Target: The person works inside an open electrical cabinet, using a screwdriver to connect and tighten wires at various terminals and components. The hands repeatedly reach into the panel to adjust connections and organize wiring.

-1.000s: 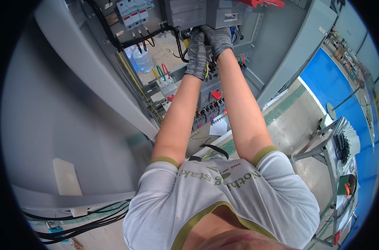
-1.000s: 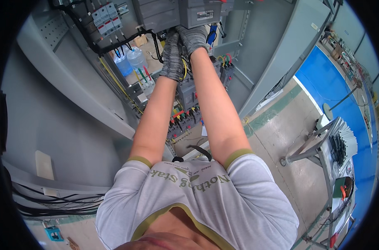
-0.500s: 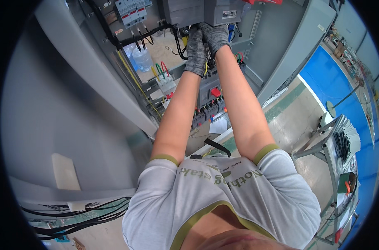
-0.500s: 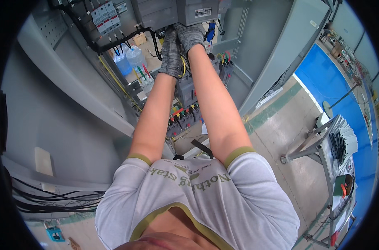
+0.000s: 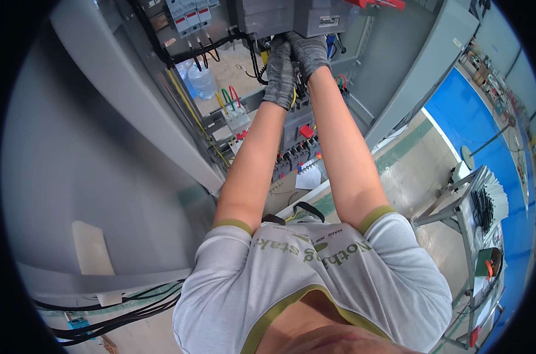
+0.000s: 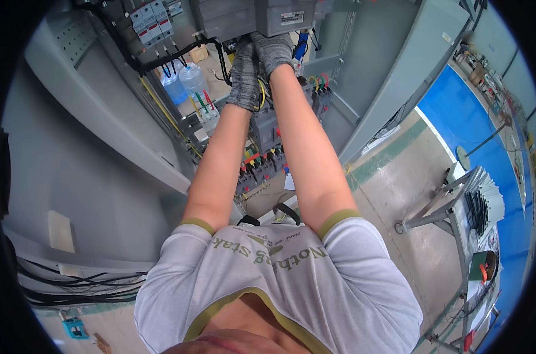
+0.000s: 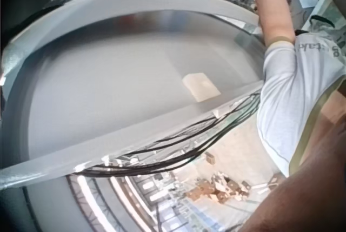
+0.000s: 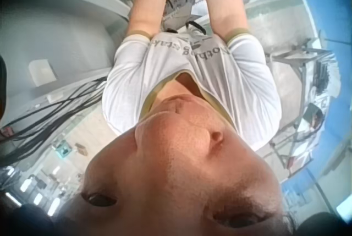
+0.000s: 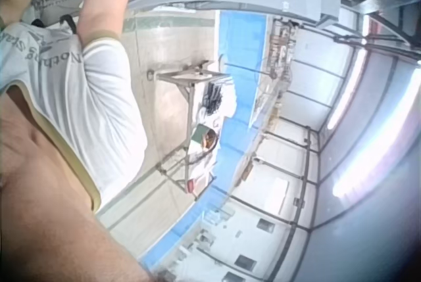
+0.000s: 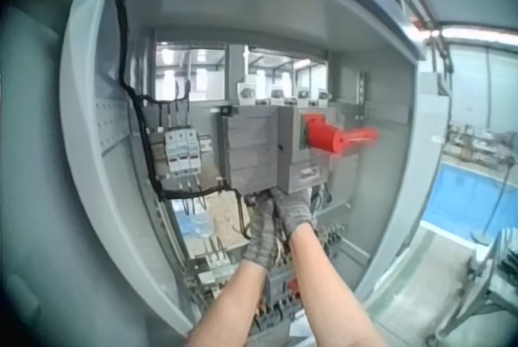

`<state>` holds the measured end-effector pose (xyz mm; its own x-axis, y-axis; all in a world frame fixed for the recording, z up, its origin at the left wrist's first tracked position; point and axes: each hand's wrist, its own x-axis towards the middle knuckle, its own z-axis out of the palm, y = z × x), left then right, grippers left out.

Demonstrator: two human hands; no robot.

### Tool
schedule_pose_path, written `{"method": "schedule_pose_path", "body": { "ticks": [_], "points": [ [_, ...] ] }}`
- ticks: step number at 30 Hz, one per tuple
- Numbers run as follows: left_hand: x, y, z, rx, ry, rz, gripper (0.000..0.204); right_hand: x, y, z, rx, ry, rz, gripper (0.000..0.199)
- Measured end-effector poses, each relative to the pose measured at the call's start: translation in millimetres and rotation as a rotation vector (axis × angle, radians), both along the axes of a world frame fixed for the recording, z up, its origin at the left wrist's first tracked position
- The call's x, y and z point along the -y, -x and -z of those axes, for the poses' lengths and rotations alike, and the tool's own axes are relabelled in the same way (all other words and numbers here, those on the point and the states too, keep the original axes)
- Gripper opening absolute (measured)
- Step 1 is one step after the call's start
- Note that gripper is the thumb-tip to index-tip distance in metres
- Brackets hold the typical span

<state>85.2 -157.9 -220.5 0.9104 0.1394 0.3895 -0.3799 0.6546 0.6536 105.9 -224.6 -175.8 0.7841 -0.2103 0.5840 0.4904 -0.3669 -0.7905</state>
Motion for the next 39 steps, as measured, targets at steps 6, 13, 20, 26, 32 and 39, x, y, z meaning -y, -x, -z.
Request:
{"method": "schedule_pose_path", "body": {
  "ticks": [6, 13, 20, 26, 32, 39],
  "points": [
    [0, 2, -1, -0.018, -0.011, -0.021, 0.036, -1, -1, -3, -0.023, 0.111, 0.042, 0.055],
    [1, -3, -2, 0.126, -0.306, -0.202, 0.034, 5, 5, 6, 0.078, -0.213, -0.122, 0.044],
    [2, 2, 6, 0.276, -0.453, -0.389, 0.042, 6, 3, 11, -0.027, -0.385, -0.253, 0.035],
    [6, 17, 5, 0.257, -0.455, -0.368, 0.044, 18, 11, 12, -0.143, -0.309, -0.256, 0.036],
    [8, 18, 6, 0.296, -0.497, -0.499, 0.041, 24, 8, 8, -0.185, -0.157, -0.198, 0.035],
    [11, 22, 3, 0.287, -0.511, -0.529, 0.038, 22, 31, -4, -0.164, -0.259, -0.287, 0.035]
  ]
}}
